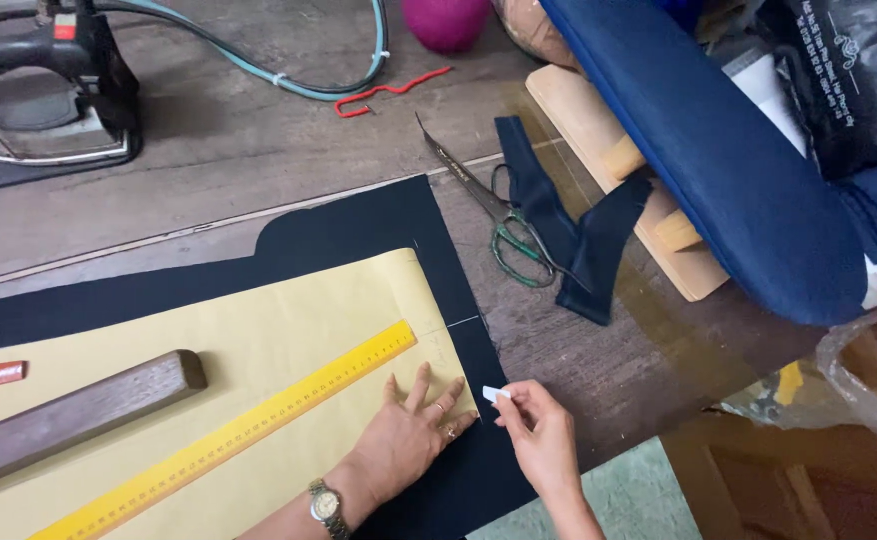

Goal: The person uses a yellow ruler and a white chalk marker to measure and mark lines on a piece of light-colored fabric laid over a dark cloth. They adjust the ruler and draw straight lines along its edge to create a pattern on the fabric.

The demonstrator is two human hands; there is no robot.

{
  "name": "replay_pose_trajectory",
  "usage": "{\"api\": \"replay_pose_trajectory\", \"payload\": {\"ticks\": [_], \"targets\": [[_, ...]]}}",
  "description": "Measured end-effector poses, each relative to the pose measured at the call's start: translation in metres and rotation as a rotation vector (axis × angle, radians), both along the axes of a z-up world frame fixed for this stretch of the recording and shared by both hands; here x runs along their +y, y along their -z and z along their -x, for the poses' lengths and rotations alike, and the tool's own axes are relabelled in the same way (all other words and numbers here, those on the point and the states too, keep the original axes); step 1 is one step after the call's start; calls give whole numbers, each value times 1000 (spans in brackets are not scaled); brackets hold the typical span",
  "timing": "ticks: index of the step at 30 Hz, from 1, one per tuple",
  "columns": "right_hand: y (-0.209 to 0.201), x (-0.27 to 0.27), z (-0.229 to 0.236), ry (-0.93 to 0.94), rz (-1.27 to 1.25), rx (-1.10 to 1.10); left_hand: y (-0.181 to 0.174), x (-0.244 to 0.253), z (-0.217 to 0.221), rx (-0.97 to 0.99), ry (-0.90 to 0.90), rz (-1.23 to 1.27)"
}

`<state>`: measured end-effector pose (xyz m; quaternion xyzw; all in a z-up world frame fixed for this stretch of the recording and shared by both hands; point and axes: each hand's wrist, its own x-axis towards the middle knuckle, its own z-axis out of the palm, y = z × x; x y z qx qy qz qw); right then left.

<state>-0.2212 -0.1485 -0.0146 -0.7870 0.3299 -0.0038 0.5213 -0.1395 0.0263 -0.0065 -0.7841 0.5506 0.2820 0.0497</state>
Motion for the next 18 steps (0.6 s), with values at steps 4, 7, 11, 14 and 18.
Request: {"api": "replay_pose_trajectory", "payload": {"ticks": [4,7,11,14,18], "targets": [[2,-5,-3,-140,262,72,0,0,0,-24,10,39],[11,-7,-2,-188,283,162,1,-1,0,-48,20,52],[24,-9,0,-212,339,124,6,-1,0,-46,20,47],[23,-8,-1,-224,327,124,10,-1,1,-85,-2,132],[13,-3,-4,-215,314,167,-1,-3,-2,-28,13,41]]}}
